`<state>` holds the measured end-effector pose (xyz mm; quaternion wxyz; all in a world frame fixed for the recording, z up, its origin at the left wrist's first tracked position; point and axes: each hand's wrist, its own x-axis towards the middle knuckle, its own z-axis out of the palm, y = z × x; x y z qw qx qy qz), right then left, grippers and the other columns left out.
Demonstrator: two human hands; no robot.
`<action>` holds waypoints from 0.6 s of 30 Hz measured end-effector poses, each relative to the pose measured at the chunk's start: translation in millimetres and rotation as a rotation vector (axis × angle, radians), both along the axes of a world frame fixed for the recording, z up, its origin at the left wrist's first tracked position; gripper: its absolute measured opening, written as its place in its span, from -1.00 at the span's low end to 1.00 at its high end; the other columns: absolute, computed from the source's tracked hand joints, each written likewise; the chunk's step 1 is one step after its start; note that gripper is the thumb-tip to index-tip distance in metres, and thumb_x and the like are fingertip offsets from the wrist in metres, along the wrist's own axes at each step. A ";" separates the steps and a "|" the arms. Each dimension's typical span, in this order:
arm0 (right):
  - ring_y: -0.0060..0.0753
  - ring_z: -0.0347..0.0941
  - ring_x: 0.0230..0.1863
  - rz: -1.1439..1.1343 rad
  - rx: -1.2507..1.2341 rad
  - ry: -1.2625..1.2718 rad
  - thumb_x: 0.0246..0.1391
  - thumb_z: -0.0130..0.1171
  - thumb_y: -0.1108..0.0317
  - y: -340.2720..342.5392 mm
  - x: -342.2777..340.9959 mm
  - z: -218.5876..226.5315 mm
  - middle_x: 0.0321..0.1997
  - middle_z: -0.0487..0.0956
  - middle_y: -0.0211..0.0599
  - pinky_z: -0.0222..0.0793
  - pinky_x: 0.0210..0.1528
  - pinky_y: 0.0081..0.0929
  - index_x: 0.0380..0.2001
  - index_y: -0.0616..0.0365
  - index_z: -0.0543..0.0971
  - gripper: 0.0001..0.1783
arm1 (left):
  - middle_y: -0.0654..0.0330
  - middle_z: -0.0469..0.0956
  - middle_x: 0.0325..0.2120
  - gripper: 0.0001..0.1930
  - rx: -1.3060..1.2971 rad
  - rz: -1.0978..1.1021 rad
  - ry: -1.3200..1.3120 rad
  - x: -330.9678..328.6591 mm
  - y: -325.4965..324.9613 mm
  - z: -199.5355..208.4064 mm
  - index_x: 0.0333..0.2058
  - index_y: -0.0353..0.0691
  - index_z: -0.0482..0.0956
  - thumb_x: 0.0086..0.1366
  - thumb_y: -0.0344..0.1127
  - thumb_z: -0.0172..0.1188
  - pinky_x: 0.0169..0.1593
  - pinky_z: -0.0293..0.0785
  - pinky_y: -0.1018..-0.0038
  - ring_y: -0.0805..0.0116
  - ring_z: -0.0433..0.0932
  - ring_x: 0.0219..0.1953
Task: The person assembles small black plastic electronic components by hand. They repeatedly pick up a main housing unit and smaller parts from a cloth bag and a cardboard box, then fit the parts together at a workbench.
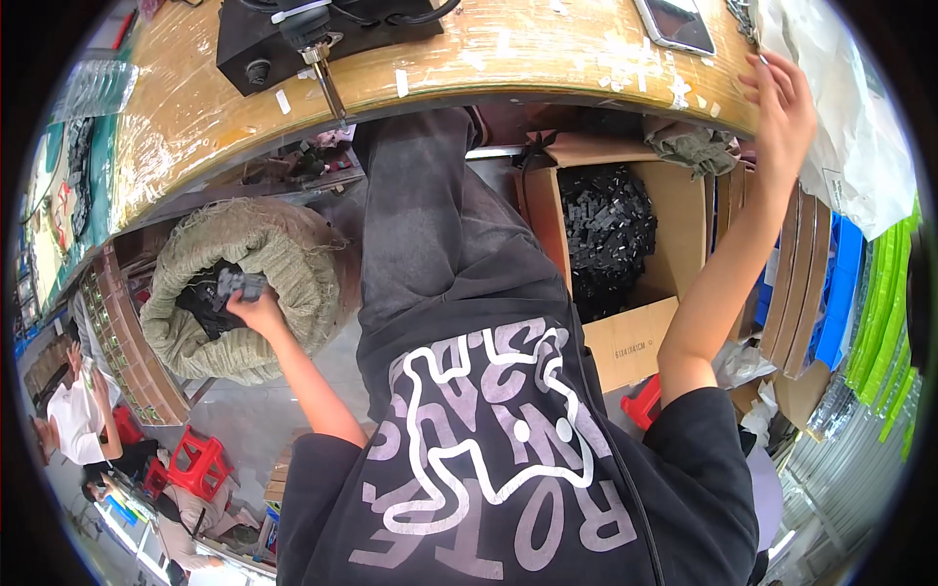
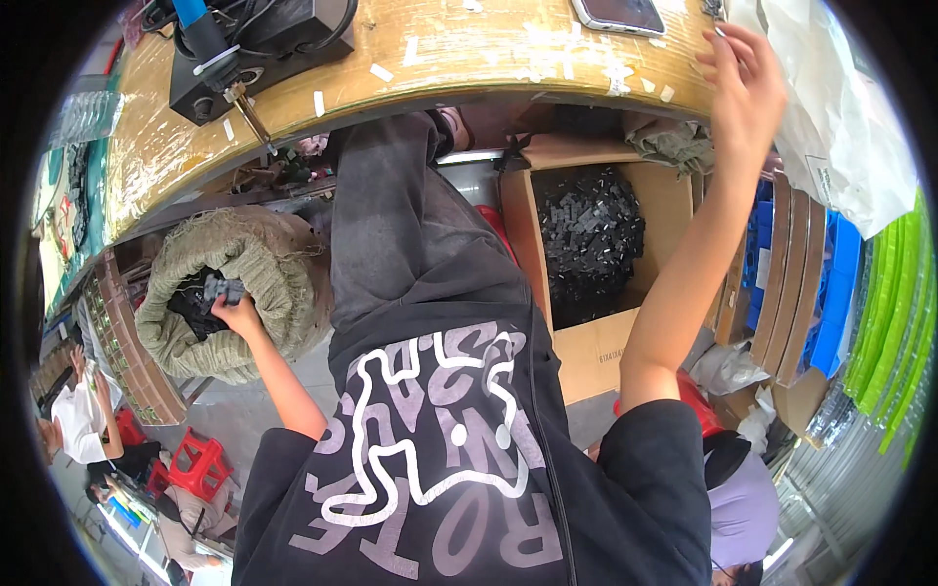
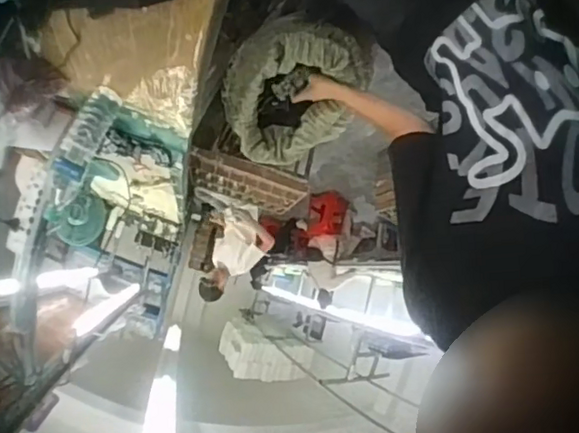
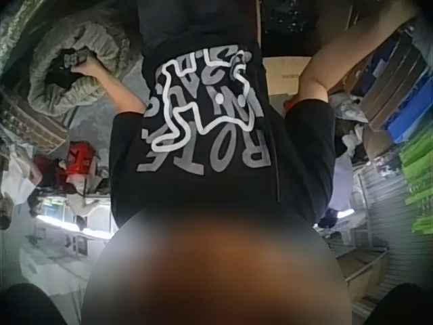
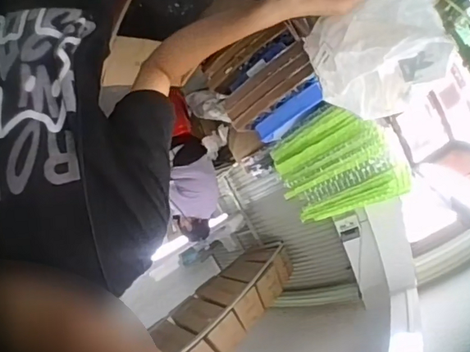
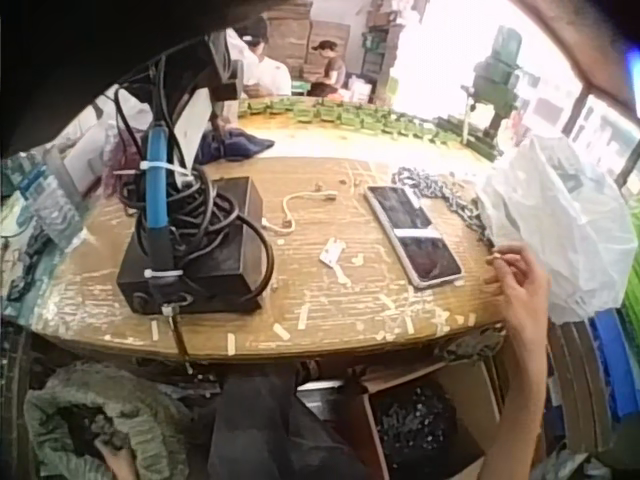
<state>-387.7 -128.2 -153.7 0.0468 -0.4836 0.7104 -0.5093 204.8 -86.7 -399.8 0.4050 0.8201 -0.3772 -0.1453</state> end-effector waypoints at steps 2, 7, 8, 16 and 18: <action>-0.50 0.42 -0.38 -0.022 -0.067 -0.112 -0.09 0.06 0.50 14.3 19.8 3.9 -0.38 0.50 -0.28 0.33 -0.35 -0.62 -0.35 0.29 0.49 -0.83 | 0.00 0.35 -0.34 -0.47 -0.101 0.085 0.054 -3.5 -0.9 17.5 -0.23 -0.24 0.13 -0.17 -0.58 0.21 -0.24 0.38 0.45 0.25 0.40 -0.30; -0.52 0.41 -0.41 0.039 -0.121 -0.518 -0.11 0.10 0.54 40.5 39.1 -14.2 -0.38 0.49 -0.26 0.34 -0.35 -0.63 -0.33 0.33 0.48 -0.80 | 0.03 0.26 -0.29 -0.44 -0.320 0.207 0.225 -5.6 -7.6 68.2 -0.17 -0.23 0.09 -0.16 -0.62 0.16 -0.22 0.43 0.41 0.24 0.37 -0.27; -0.52 0.41 -0.41 0.055 -0.106 -0.573 -0.11 0.10 0.54 44.6 45.0 -21.1 -0.38 0.49 -0.26 0.34 -0.35 -0.64 -0.33 0.32 0.48 -0.80 | 0.03 0.32 -0.32 -0.46 -0.343 0.218 0.290 -17.6 -11.5 85.6 -0.14 -0.24 0.11 -0.14 -0.58 0.12 -0.22 0.37 0.38 0.30 0.37 -0.32; -0.59 0.38 -0.39 0.292 0.058 -0.660 -0.15 0.09 0.62 55.5 127.8 -47.2 -0.38 0.46 -0.31 0.32 -0.30 -0.68 -0.37 0.30 0.50 -0.82 | 0.16 0.29 -0.42 -0.63 -0.148 -0.377 1.351 -133.9 -11.4 170.0 -0.11 -0.23 0.21 0.10 -0.26 -0.03 -0.48 0.18 0.53 0.44 0.21 -0.51; -0.59 0.41 -0.34 0.357 0.024 -0.741 -0.21 0.12 0.67 57.1 137.5 -47.5 -0.37 0.47 -0.30 0.32 -0.24 -0.68 -0.41 0.29 0.50 -0.81 | 0.16 0.29 -0.43 -0.62 -0.075 -0.535 1.664 -156.3 -3.0 157.3 -0.06 -0.20 0.16 0.16 -0.23 -0.07 -0.56 0.17 0.57 0.45 0.22 -0.54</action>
